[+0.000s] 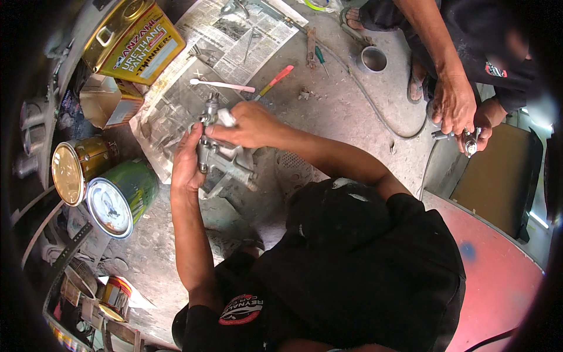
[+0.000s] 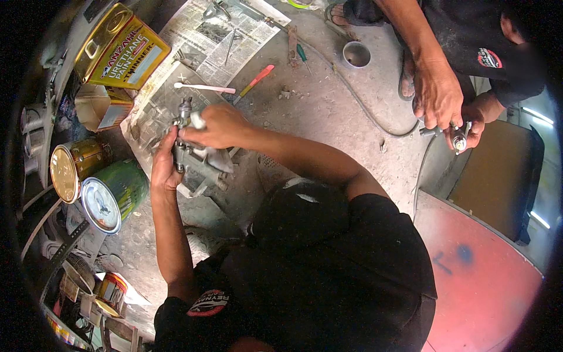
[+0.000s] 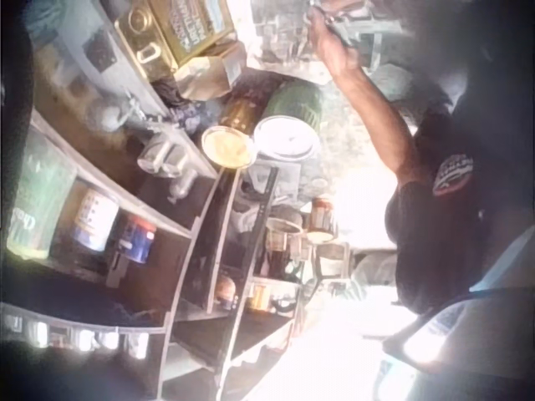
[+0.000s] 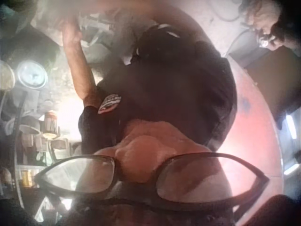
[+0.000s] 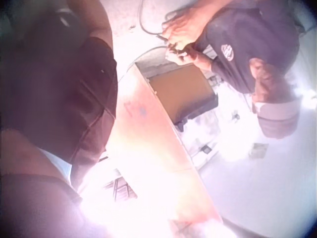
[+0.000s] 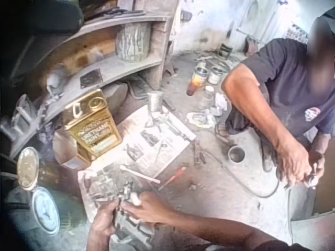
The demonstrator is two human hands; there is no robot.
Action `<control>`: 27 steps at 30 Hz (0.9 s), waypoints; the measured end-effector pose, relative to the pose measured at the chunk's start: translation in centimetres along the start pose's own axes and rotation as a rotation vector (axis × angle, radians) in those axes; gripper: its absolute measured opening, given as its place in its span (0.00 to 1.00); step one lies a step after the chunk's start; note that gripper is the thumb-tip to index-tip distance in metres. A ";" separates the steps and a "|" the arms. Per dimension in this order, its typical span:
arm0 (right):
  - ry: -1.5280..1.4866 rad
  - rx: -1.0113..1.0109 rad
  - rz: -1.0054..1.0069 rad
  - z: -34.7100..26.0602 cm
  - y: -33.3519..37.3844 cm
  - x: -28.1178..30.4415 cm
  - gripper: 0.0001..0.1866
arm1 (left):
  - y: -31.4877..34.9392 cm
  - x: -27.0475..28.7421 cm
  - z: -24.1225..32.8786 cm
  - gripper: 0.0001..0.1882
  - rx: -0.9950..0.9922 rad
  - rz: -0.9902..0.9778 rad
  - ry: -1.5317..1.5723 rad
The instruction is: The person assembles a spray gun by attaching a small metal component, wiping the body with a cloth, and screwing on the paint cup. They then connect an air hose to the gun and wipe the exterior.
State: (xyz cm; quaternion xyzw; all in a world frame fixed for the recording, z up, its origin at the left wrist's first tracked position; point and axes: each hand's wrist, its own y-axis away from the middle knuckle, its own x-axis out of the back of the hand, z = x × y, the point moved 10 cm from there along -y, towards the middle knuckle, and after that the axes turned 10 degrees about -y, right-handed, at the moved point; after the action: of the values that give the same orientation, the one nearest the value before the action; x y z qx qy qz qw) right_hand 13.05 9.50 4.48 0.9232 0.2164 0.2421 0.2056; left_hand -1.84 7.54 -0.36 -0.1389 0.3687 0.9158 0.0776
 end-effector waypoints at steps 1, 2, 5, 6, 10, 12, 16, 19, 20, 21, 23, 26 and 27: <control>0.026 0.098 0.172 0.6 0.0 1.7 0.33 | -0.4 -0.2 0.4 0.14 -0.028 0.020 0.015; -0.106 0.125 0.313 2.0 0.8 3.3 0.31 | -0.5 0.1 0.6 0.14 -0.045 0.031 -0.007; 0.301 0.233 0.832 10.0 4.2 9.4 0.24 | -2.0 2.8 1.9 0.16 -0.081 0.057 -0.049; 0.377 0.063 0.817 13.3 5.1 10.6 0.23 | -1.6 3.0 2.7 0.16 -0.081 0.075 0.012; 0.413 -0.152 0.679 20.4 5.1 11.8 0.19 | -2.1 6.0 5.2 0.17 -0.155 0.178 0.137; 0.365 -0.087 0.655 21.1 3.8 11.2 0.18 | -3.4 8.3 4.4 0.18 -0.161 0.191 0.171; 0.356 0.137 0.737 14.8 -1.1 13.9 0.14 | -3.3 9.2 3.2 0.21 -0.187 0.264 0.114; 0.315 0.161 0.700 11.6 -7.3 16.3 0.13 | -2.5 8.2 1.7 0.25 -0.118 0.299 0.052; 0.339 0.152 0.675 12.2 -8.9 16.9 0.14 | -2.7 7.9 0.9 0.25 -0.089 0.276 0.063; 0.366 0.144 0.645 12.3 -10.0 17.0 0.14 | -3.0 8.1 0.7 0.25 -0.117 0.292 0.068; 0.329 0.047 0.739 14.0 -9.8 17.9 0.16 | -3.7 8.3 0.4 0.26 -0.168 0.313 0.074; 0.219 0.122 0.785 9.9 -4.9 16.6 0.16 | -2.4 10.7 1.0 0.28 -0.260 0.538 -0.079; 0.145 0.160 0.694 8.8 -3.8 14.5 0.18 | -3.1 12.4 0.4 0.31 -0.294 0.579 -0.138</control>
State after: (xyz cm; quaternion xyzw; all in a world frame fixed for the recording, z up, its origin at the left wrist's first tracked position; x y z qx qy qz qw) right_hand 28.10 17.46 0.78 0.9352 -0.0776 0.3448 0.0222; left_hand -12.91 10.51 -5.97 0.0242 0.2506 0.9505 -0.1819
